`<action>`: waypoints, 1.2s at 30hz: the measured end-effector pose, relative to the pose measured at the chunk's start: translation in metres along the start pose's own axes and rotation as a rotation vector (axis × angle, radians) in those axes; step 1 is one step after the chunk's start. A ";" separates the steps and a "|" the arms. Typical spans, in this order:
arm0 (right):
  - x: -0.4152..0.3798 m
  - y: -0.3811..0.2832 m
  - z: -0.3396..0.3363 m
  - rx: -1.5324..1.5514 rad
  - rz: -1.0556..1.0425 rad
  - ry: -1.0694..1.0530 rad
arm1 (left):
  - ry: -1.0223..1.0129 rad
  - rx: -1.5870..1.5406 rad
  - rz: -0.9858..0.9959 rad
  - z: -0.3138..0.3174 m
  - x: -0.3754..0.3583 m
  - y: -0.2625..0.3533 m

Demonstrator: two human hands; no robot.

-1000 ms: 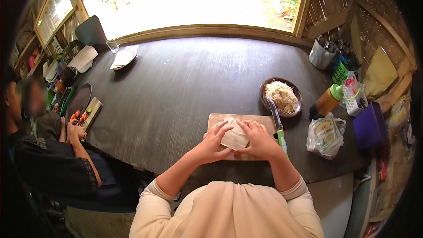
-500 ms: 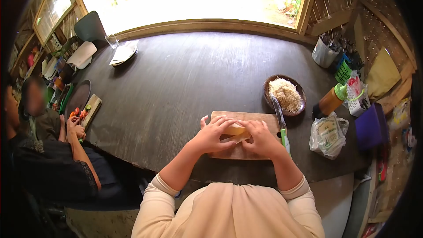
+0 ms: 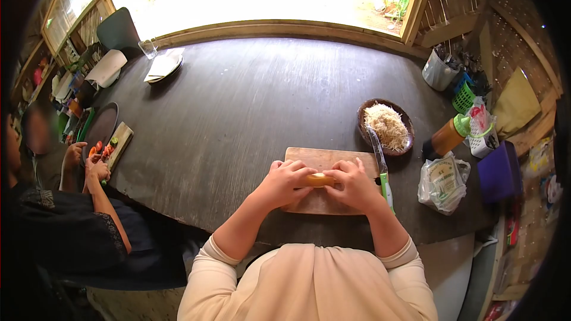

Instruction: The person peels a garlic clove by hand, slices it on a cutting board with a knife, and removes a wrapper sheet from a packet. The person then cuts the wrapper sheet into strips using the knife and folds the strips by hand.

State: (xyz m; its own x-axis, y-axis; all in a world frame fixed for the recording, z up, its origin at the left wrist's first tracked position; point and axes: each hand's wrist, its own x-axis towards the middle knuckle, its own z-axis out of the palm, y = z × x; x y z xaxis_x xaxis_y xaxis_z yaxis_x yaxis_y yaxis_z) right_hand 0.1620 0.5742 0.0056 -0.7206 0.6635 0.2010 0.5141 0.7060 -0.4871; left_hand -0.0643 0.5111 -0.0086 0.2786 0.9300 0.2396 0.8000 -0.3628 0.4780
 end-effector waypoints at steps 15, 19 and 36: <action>0.001 0.004 0.006 0.075 -0.108 0.046 | 0.011 -0.073 0.034 -0.002 -0.004 0.003; 0.002 0.011 0.015 0.076 -0.086 0.115 | 0.020 -0.090 0.046 0.001 -0.004 0.001; 0.003 0.003 0.015 -0.036 0.070 0.107 | 0.133 -0.006 0.098 -0.001 -0.003 0.002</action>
State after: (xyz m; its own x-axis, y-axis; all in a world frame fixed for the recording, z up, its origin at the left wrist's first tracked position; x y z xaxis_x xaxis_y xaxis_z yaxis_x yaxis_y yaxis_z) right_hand 0.1546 0.5747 -0.0085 -0.6297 0.7326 0.2584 0.5792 0.6644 -0.4724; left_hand -0.0644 0.5074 -0.0080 0.2822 0.8742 0.3952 0.7689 -0.4524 0.4517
